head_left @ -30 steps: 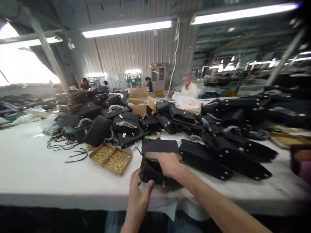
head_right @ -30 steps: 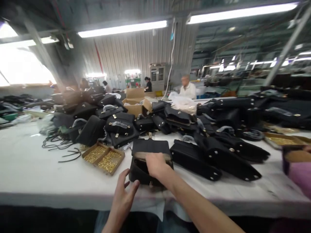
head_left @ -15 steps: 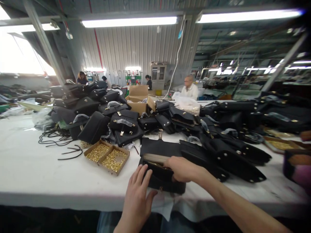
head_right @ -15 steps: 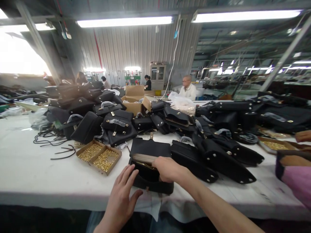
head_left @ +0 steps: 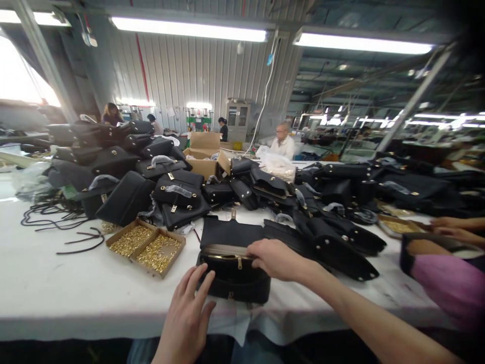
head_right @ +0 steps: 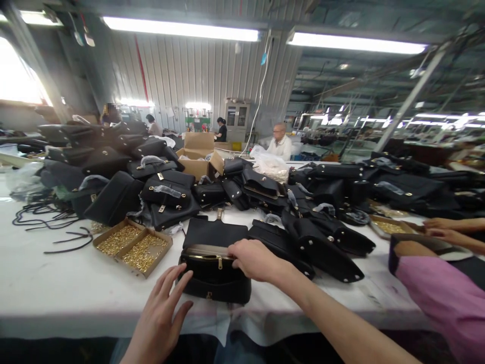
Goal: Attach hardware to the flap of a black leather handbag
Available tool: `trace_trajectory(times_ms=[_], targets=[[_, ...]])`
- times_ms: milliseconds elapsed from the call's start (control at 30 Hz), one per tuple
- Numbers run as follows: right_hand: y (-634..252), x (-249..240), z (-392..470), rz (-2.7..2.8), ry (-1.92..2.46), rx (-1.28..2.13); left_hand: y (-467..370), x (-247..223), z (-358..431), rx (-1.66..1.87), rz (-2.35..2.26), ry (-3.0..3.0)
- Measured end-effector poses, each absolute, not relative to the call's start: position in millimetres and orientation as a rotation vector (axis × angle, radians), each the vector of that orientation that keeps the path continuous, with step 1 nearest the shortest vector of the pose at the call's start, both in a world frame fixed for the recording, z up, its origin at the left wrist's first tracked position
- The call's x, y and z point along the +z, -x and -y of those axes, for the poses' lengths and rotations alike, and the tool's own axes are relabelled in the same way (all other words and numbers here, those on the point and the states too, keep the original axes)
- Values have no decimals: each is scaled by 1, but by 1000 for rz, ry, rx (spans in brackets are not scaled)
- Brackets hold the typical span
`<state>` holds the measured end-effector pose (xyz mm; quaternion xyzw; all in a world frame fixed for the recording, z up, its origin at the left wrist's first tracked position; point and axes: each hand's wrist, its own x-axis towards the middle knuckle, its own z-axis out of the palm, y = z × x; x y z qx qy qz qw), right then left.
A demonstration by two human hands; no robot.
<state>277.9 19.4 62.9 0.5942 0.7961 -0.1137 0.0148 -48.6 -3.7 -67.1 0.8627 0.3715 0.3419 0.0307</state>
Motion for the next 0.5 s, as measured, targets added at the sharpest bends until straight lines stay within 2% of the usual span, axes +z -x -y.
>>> trace_trajectory(times_ms=[100, 167, 300, 500], targets=[[-288, 73, -15, -2461, -1921, -853, 46, -65, 5, 1051, -1155, -2631], [-290, 79, -12, -2486, -1884, -997, 45, -62, 8, 1069, -1170, -2601], [-285, 78, -5, -2552, -1788, -744, 41, -52, 16, 1122, -1216, -2522], [-269, 55, 15, -2648, -1974, -454, 23, -38, 44, 1204, -1310, -2532]])
